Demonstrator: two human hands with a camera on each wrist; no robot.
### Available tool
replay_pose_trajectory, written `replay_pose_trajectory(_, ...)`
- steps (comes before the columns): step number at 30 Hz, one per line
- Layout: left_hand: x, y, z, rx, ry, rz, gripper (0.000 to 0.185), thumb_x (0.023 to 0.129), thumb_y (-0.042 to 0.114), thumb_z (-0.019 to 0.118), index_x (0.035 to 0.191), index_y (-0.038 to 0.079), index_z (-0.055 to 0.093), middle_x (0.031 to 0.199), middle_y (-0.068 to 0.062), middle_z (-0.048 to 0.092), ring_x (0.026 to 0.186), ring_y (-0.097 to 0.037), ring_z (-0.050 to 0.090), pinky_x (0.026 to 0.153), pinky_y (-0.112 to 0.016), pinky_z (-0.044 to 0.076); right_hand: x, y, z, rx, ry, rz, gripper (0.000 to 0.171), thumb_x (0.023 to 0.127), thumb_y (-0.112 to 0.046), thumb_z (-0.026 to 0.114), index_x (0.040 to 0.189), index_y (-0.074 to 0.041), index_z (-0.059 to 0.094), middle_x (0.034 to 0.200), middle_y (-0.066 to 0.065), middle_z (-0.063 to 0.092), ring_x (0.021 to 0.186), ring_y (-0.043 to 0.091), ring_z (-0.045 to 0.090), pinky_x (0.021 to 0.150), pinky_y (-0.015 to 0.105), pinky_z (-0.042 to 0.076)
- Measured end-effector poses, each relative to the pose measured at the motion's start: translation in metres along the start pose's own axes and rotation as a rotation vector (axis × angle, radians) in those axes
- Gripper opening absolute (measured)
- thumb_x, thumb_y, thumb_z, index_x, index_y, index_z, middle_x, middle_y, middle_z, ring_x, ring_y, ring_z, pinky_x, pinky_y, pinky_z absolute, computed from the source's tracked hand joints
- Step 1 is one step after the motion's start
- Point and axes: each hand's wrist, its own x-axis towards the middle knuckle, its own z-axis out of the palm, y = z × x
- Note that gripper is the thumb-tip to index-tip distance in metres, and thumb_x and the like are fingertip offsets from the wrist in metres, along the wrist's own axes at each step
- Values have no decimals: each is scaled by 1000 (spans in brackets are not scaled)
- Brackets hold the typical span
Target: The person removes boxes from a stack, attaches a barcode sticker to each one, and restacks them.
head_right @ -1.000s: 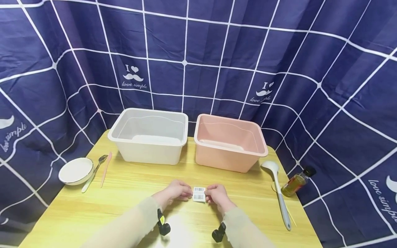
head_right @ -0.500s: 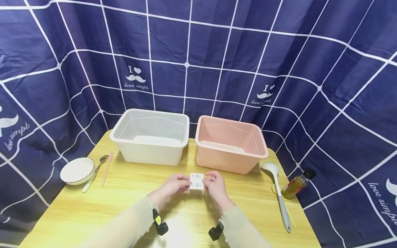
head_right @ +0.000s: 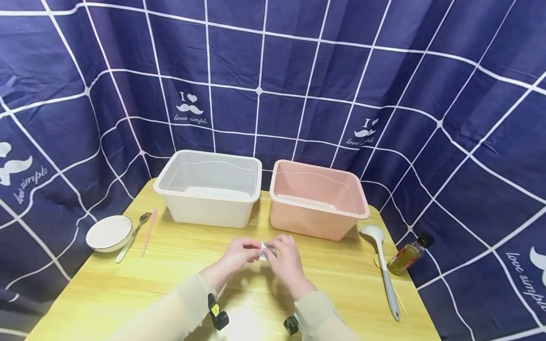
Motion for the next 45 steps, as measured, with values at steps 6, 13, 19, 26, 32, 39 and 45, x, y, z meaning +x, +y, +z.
replay_pose_trajectory(6,-4,1,-2,25,-3,10,13,81,-6,70,94,-10,72,84,-10,70,66,-11,60,63,-30,52,-5,-3,3,-29,-41,-54,11,81,-2,79,90,-6,74,91,-2,62,95,20,53,82,40,46)
replay_pose_trajectory(13,-6,-1,-3,78,-17,25,14,79,-7,69,93,-8,73,86,-8,70,70,-11,57,63,-26,50,-9,-4,5,-34,-41,-40,10,83,-3,77,89,-8,72,93,-3,63,96,20,53,82,40,47)
replay_pose_trajectory(19,-7,-2,-2,78,-23,34,20,74,-10,66,93,-9,73,90,-12,70,73,-13,55,63,-27,48,-10,-1,5,-50,-21,-52,11,82,0,76,86,-9,70,91,-3,62,94,19,54,79,41,48)
replay_pose_trajectory(26,-7,-8,-5,64,-26,27,18,76,-10,68,94,-10,72,94,-16,70,79,-16,59,70,-32,52,-8,5,4,-61,10,-31,11,82,1,73,83,-8,68,90,0,64,91,20,55,77,42,49)
replay_pose_trajectory(32,-5,-17,-7,66,-14,24,18,74,-10,69,92,-9,72,89,-12,70,77,-15,59,69,-29,51,-4,11,-1,-33,24,31,10,83,1,72,84,-8,69,90,-1,64,92,20,54,81,42,48)
replay_pose_trajectory(39,-4,-25,-10,89,13,15,14,74,-9,71,88,-7,72,85,-7,69,76,-13,57,69,-27,49,-2,16,-5,-40,40,60,9,83,3,71,86,-6,70,89,0,63,92,21,55,78,40,49)
replay_pose_trajectory(45,-3,-27,-12,114,40,5,14,74,-10,71,88,-7,72,86,-8,68,76,-14,57,71,-28,50,-2,16,-8,-31,52,82,9,84,2,70,86,-7,69,88,-1,62,92,20,54,77,38,49)
